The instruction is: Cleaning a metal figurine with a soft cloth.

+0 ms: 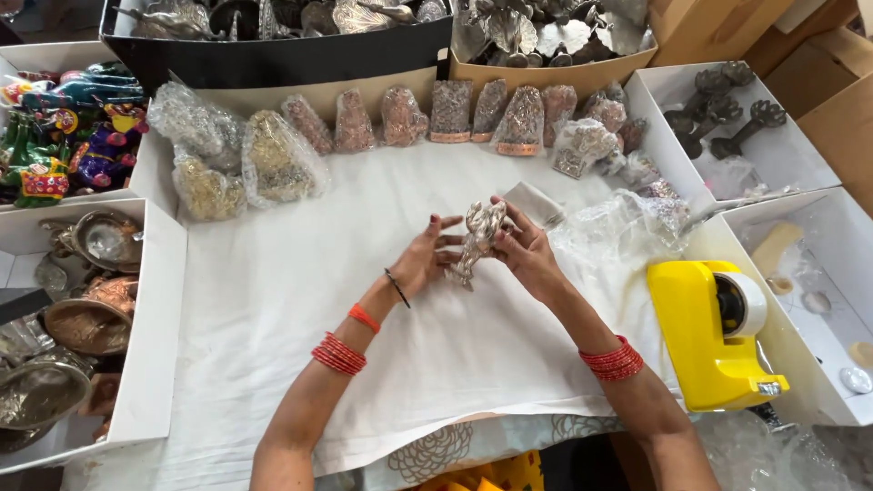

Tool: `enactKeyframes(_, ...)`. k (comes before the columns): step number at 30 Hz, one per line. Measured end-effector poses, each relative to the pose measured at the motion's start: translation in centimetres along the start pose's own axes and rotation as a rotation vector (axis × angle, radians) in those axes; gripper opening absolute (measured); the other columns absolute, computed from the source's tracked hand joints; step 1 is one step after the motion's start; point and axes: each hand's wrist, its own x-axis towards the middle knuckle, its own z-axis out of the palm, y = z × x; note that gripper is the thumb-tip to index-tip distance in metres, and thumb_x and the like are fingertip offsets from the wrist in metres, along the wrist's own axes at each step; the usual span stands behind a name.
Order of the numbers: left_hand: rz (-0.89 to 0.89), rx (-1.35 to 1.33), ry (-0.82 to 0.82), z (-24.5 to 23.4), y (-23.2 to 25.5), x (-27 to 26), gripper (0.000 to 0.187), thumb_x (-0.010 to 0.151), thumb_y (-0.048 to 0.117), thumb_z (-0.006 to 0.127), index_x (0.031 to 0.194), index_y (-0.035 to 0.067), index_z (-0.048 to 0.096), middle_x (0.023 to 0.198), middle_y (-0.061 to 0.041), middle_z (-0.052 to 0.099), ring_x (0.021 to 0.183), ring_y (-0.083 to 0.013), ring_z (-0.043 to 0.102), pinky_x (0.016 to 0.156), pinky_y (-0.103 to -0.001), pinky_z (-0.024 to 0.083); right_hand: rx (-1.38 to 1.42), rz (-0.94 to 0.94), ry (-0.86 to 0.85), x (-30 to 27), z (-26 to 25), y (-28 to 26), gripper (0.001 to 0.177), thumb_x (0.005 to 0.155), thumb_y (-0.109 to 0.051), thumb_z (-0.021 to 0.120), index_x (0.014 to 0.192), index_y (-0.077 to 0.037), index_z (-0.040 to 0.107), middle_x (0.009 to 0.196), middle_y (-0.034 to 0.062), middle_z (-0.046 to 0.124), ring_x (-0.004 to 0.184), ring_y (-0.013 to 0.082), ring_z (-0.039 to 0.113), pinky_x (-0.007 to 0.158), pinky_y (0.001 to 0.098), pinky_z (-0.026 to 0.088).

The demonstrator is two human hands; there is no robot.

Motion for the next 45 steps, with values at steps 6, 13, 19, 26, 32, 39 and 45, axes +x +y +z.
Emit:
enactKeyframes(6,-0.154,-0.007,-0.098,2.0,-1.4,-0.8,0.094,0.09,0.078,0.038,0.151,0.007,0.045,0.132,-0.01,0.064,0.102,-0.0285,0.074,0.079,-0.041,0.063,-0.517,-0.093,-0.018,0.2,-0.7,1.5,0.066,0.095,-0.009,0.072,0.155,-0.008,0.045,0.131,0.0112,0.061,0.115,0.0175,0.063,0.091,0.0338,0.064)
enactKeyframes(13,0.018,-0.048,-0.079,2.2,-1.3,-1.4,0.069,0.103,0.054,0.046,0.15,0.004,0.046,0.136,-0.01,0.064,0.085,-0.0273,0.071,0.078,-0.037,0.06,-1.085,-0.443,0.121,1.2,-3.7,-1.0,0.045,0.095,-0.006,0.069,0.14,-0.013,0.061,0.127,0.0096,0.066,0.111,0.0172,0.068,0.078,0.0294,0.066)
enactKeyframes(19,0.106,-0.241,-0.032,2.3,-1.7,-1.4,0.061,0.098,0.035,0.044,0.151,0.003,0.047,0.141,-0.016,0.063,0.11,-0.0243,0.069,0.097,-0.037,0.054,-1.092,-0.408,0.484,0.1,-11.2,-4.8,0.015,0.109,-0.005,0.064,0.122,-0.007,0.072,0.107,0.0086,0.077,0.096,0.0143,0.074,0.079,0.0261,0.061)
enactKeyframes(26,0.088,-0.234,-0.011,1.6,-2.4,-1.5,0.063,0.1,0.041,0.045,0.149,0.001,0.046,0.135,-0.02,0.065,0.107,-0.0265,0.07,0.09,-0.039,0.058,-1.492,-0.414,0.349,1.5,-8.4,-1.6,0.061,0.1,-0.019,0.074,0.152,0.002,0.048,0.135,0.0282,0.063,0.117,0.0389,0.063,0.097,0.0474,0.052)
enactKeyframes(32,0.056,-0.16,-0.072,3.1,-2.4,-2.1,0.07,0.102,0.054,0.042,0.156,0.01,0.041,0.125,-0.021,0.067,0.096,-0.0251,0.07,0.08,-0.04,0.059,-1.549,-0.075,0.399,2.6,-9.6,-0.3,0.068,0.091,-0.026,0.082,0.149,-0.004,0.052,0.115,0.0218,0.071,0.095,0.0321,0.069,0.084,0.0432,0.056)
enactKeyframes(39,0.022,-0.309,-0.031,2.9,-2.7,-1.7,0.07,0.104,0.055,0.039,0.149,0.002,0.046,0.13,-0.023,0.065,0.117,-0.0321,0.068,0.101,-0.048,0.059,-0.953,-0.277,0.473,1.6,-8.9,-1.3,0.026,0.099,-0.011,0.07,0.106,-0.001,0.048,0.116,0.0079,0.065,0.091,0.0138,0.07,0.069,0.0305,0.064)
enactKeyframes(45,0.004,-0.388,0.003,3.0,-2.6,-1.7,0.073,0.102,0.059,0.041,0.149,0.003,0.044,0.144,-0.015,0.056,0.129,-0.0301,0.059,0.105,-0.055,0.054,-0.84,-0.552,0.43,0.2,-9.5,3.7,0.033,0.105,0.008,0.069,0.121,-0.005,0.044,0.118,0.0198,0.05,0.113,0.0249,0.059,0.106,0.0317,0.056)
